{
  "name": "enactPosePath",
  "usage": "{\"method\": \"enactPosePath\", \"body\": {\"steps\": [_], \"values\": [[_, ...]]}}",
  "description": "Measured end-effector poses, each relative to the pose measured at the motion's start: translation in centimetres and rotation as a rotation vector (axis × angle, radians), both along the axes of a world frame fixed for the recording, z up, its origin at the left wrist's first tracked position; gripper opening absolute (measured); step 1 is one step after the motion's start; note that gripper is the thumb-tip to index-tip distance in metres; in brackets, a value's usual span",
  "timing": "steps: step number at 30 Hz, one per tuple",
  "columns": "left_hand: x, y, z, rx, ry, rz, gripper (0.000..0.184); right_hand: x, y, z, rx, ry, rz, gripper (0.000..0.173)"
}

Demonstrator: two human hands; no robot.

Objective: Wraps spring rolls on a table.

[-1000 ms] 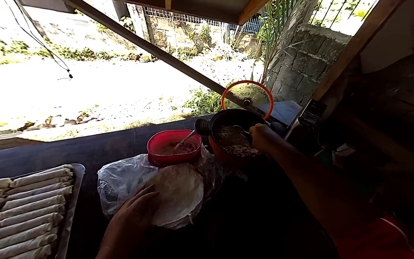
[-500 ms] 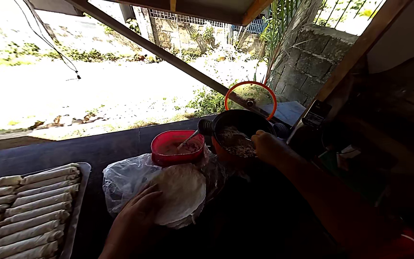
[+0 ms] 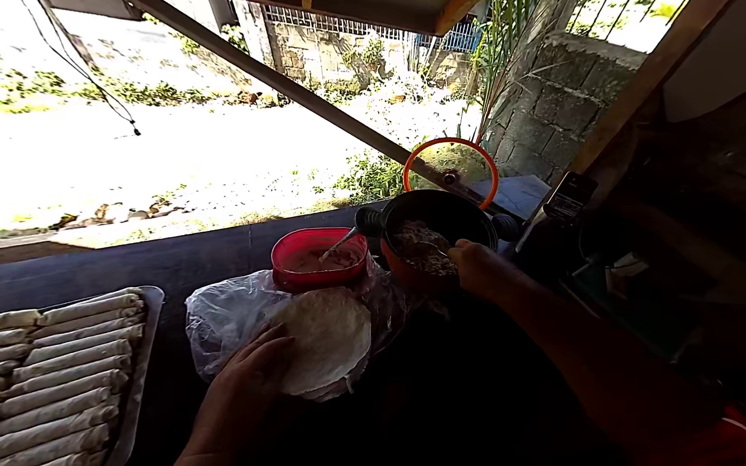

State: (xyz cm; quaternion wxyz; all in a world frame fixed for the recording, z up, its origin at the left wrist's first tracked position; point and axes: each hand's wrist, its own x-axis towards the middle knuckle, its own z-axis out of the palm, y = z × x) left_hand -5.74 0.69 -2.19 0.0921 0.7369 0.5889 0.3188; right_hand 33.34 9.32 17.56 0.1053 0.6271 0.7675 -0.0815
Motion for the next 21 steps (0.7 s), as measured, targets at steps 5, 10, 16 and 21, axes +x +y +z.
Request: {"method": "enactPosePath", "body": {"steps": [5,10,16,21], "values": [[-0.1,0.1,0.2,0.005,0.001,-0.003,0.036,0.6,1.6,0.7,0.08,0.071,-0.011,0.022],[0.0,0.0,0.2,0.0,0.007,-0.001,0.038,0.4,2.6,-0.3,0.067,0.137,-0.045,0.023],[-0.1,0.2,0.0,0.0,0.011,0.005,0.037,2.3,2.2,-0.1,-0.007,0.153,-0.009,0.03],[-0.2,0.2,-0.1,0.0,0.009,0.001,0.037,3.7,3.6,0.0,-0.04,0.186,0.004,0.028]]}}
